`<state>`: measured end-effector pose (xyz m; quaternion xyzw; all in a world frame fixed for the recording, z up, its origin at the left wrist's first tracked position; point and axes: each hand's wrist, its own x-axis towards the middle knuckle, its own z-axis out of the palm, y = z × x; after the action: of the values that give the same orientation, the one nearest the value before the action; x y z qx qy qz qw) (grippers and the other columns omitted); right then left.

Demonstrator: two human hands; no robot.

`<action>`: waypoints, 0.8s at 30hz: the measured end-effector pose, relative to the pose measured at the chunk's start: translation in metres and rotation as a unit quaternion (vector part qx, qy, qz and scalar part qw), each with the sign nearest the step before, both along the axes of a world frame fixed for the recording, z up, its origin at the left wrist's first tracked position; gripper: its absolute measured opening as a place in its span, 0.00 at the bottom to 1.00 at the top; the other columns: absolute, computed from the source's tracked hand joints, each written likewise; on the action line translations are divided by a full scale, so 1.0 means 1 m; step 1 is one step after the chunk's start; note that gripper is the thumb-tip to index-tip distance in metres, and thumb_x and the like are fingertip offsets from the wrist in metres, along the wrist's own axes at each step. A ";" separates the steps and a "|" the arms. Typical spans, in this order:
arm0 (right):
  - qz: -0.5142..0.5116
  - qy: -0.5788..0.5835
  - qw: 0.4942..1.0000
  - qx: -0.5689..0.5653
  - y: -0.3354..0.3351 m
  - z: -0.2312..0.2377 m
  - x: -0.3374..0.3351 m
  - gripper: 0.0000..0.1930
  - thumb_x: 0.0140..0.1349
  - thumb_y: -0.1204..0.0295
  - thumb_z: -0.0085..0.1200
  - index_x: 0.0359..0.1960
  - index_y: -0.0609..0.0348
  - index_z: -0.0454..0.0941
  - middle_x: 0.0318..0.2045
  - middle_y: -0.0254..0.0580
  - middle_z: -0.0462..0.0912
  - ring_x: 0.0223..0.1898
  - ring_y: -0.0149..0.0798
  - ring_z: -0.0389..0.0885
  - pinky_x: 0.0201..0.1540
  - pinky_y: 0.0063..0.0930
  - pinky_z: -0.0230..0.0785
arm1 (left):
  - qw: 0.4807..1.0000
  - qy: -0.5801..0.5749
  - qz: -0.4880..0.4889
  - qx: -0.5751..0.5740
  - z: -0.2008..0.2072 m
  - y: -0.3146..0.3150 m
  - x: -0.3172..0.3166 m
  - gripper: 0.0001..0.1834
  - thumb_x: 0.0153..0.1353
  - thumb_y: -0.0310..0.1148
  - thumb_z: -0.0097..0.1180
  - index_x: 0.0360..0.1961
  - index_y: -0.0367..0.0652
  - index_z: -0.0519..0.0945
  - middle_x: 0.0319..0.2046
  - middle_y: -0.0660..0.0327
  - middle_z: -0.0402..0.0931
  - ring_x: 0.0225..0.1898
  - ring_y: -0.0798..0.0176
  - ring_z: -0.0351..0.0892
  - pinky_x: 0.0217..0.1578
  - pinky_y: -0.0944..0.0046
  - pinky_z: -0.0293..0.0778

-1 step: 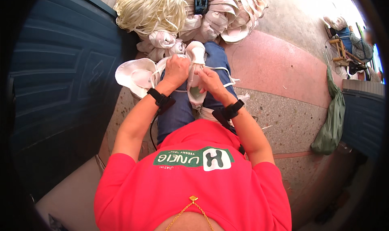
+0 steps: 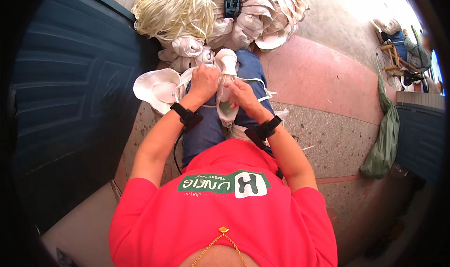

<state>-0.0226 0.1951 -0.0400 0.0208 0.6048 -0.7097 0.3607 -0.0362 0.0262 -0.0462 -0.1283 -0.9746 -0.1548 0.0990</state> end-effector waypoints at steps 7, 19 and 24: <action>-0.007 -0.015 1.000 -0.015 0.000 -0.004 0.004 0.16 0.63 0.59 0.41 0.39 0.59 0.71 0.19 0.32 0.71 0.13 0.23 0.67 0.16 0.15 0.62 | 0.998 -0.033 -0.043 -0.021 0.006 0.000 -0.006 0.05 0.46 0.29 0.47 0.21 0.43 0.76 0.24 0.58 0.75 0.35 0.55 0.70 0.34 0.55 0.64; -0.015 -0.049 0.998 -0.049 -0.002 -0.003 0.004 0.13 0.63 0.63 0.39 0.42 0.57 0.71 0.20 0.28 0.68 0.12 0.20 0.59 0.18 0.17 0.65 | 0.986 -0.033 0.050 0.157 -0.016 0.006 -0.006 0.08 0.47 0.34 0.55 0.19 0.41 0.77 0.19 0.54 0.74 0.27 0.49 0.72 0.29 0.54 0.68; -0.048 -0.037 0.998 0.013 0.003 0.001 -0.002 0.13 0.62 0.63 0.41 0.38 0.56 0.73 0.18 0.26 0.67 0.12 0.20 0.59 0.15 0.16 0.62 | 0.989 -0.065 0.070 0.111 -0.005 0.016 0.008 0.10 0.46 0.36 0.57 0.25 0.40 0.78 0.23 0.52 0.75 0.30 0.48 0.73 0.30 0.54 0.68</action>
<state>-0.0244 0.1981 -0.0387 0.0811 0.5986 -0.7169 0.3479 -0.0280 0.0419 -0.0509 -0.0375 -0.9622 -0.2630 0.0599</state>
